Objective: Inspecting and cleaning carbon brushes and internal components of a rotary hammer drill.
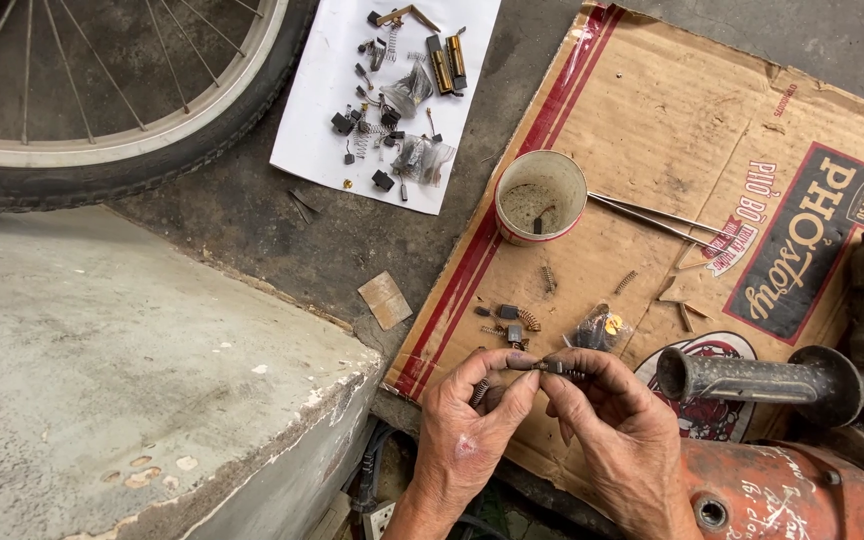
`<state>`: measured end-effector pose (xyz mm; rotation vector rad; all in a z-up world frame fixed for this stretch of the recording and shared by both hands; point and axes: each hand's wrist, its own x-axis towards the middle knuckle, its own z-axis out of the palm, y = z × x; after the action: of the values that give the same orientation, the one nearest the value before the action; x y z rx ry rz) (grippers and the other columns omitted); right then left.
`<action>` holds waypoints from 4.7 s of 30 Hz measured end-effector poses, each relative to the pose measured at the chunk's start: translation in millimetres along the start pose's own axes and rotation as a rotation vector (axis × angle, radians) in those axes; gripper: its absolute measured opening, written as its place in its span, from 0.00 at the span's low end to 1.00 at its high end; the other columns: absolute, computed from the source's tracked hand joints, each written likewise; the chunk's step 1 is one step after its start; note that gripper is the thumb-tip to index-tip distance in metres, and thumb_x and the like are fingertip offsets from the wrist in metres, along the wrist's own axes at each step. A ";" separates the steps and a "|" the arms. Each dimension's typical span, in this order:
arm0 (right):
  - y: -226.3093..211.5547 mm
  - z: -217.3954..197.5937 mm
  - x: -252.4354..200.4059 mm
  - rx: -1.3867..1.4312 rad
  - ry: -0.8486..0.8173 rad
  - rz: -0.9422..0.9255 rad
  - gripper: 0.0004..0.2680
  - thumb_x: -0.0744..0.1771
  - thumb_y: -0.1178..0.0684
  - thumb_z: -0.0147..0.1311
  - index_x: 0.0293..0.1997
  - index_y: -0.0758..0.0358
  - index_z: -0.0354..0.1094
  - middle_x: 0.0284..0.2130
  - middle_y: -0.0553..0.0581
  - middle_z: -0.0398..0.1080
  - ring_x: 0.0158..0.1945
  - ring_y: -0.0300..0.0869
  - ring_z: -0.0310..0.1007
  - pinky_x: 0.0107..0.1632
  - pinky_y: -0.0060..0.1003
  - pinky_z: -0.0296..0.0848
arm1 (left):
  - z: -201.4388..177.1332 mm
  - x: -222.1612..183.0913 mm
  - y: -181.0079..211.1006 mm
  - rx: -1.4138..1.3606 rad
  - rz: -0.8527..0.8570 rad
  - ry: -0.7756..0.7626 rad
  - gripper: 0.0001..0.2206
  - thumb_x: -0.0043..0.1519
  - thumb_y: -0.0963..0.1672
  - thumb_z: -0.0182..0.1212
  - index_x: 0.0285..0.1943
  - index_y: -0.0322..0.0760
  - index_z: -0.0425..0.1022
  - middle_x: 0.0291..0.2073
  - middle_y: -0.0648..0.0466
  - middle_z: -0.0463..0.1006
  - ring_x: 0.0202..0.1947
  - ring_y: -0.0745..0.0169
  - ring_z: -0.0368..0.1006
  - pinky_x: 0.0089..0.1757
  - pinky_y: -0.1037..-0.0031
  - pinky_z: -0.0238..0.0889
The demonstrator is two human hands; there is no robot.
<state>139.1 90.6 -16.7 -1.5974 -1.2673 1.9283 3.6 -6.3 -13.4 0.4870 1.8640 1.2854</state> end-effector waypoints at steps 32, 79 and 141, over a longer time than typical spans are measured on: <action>1.9 -4.2 8.8 0.291 -0.086 0.190 0.09 0.70 0.65 0.59 0.53 0.83 0.78 0.34 0.72 0.76 0.34 0.51 0.71 0.36 0.44 0.69 | 3.5 -5.0 -2.3 0.100 0.201 0.105 0.13 0.61 0.38 0.76 0.55 0.36 0.88 0.19 0.66 0.65 0.19 0.77 0.56 0.22 0.80 0.52; -7.8 3.5 10.3 0.372 0.000 0.186 0.10 0.74 0.61 0.51 0.58 0.80 0.71 0.42 0.74 0.75 0.41 0.55 0.76 0.45 0.47 0.76 | 3.1 3.8 4.3 0.166 0.113 0.031 0.08 0.62 0.41 0.74 0.49 0.35 0.90 0.20 0.64 0.76 0.18 0.79 0.60 0.20 0.81 0.53; -117.9 -84.2 -44.7 -0.046 0.309 0.297 0.13 0.73 0.75 0.50 0.65 0.90 0.76 0.43 1.00 0.80 0.49 0.79 0.81 0.53 0.67 0.75 | 43.2 51.6 -19.9 0.572 0.166 0.045 0.15 0.72 0.46 0.59 0.67 0.44 0.76 0.27 0.61 0.83 0.18 0.71 0.67 0.19 0.76 0.60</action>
<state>197.4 157.8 106.1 -2.1107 -1.0004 1.7260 9.0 47.0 -58.8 0.9315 2.2649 0.8492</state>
